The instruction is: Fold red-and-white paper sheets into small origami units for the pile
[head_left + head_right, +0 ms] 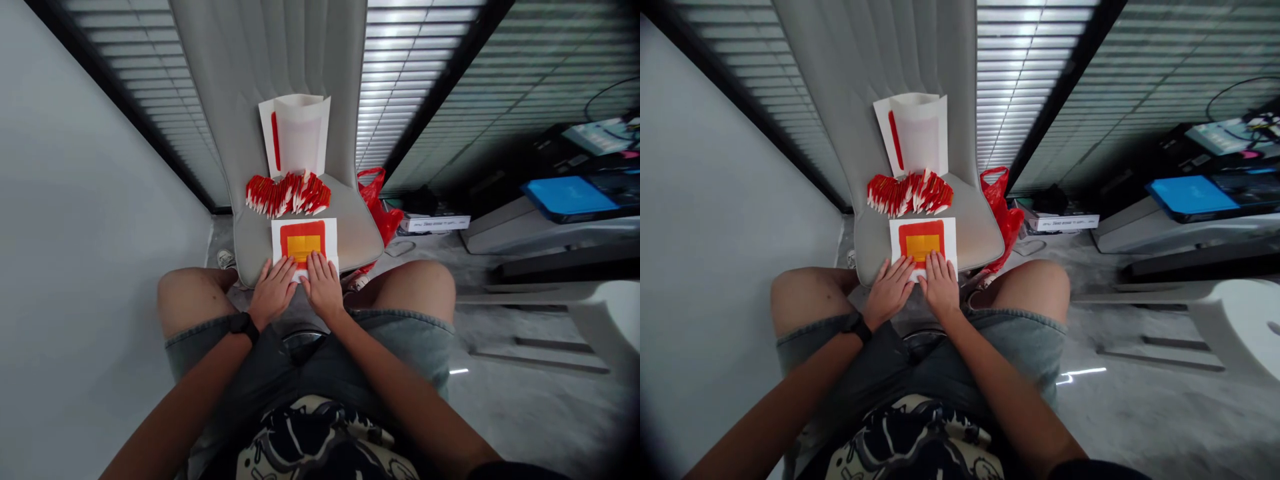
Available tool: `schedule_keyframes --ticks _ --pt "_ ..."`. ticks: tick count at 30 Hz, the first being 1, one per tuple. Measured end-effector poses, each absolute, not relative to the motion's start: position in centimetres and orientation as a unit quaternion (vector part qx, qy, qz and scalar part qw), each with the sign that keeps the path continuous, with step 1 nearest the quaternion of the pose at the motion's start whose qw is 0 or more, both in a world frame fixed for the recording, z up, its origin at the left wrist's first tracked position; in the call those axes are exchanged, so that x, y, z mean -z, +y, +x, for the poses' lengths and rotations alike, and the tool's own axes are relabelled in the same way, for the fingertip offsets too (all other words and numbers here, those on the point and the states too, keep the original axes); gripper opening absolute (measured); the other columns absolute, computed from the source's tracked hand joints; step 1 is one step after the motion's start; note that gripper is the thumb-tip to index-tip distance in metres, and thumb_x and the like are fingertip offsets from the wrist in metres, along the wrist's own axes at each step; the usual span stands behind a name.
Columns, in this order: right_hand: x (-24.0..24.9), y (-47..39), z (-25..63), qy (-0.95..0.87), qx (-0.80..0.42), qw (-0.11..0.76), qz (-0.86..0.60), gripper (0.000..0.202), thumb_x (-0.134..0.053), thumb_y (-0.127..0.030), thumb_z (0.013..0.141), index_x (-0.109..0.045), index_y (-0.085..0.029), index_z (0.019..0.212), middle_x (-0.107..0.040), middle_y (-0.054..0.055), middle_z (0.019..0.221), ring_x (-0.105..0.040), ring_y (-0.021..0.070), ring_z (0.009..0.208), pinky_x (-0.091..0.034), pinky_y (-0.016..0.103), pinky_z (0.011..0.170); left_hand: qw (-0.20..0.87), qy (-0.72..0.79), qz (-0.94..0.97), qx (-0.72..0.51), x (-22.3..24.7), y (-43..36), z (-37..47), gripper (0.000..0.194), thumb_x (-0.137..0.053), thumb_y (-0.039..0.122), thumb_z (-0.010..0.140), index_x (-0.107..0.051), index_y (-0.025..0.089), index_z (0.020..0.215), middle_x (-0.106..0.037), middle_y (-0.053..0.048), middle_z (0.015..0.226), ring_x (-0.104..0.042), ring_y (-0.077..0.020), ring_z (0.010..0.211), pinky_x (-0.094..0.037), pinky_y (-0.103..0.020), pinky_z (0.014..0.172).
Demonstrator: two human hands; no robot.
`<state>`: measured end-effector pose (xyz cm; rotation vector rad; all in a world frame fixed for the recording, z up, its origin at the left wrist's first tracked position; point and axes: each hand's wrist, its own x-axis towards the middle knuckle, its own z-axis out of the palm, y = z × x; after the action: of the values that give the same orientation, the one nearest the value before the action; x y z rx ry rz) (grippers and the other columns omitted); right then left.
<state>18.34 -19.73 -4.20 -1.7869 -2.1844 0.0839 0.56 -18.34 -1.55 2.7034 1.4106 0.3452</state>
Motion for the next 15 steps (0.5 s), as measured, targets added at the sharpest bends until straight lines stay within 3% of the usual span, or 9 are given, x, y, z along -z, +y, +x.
schedule_keyframes --ticks 8,15 --pt "4.8 -21.2 21.2 -0.723 -0.002 0.173 -0.669 0.06 -0.03 -0.042 0.106 -0.028 -0.012 0.159 -0.034 0.015 0.161 -0.03 0.0269 0.15 -0.017 0.053 0.123 0.027 0.553 0.82 -0.145 1.6 -19.6 1.2 0.056 -0.032 0.035 0.105 -0.033 0.012 0.156 -0.038 -0.012 0.16 -0.033 -0.0237 0.15 -0.019 -0.051 0.125" --pt "4.3 -20.7 21.0 -0.725 -0.013 0.174 -0.666 0.063 -0.035 -0.047 0.104 -0.037 -0.009 0.155 -0.039 0.019 0.158 -0.032 0.0303 0.148 -0.022 0.054 0.121 0.068 0.542 0.817 -0.183 1.4 -18.7 0.4 0.052 -0.035 0.036 0.104 -0.04 0.017 0.152 -0.047 -0.013 0.154 -0.041 -0.0272 0.146 -0.03 -0.057 0.12"
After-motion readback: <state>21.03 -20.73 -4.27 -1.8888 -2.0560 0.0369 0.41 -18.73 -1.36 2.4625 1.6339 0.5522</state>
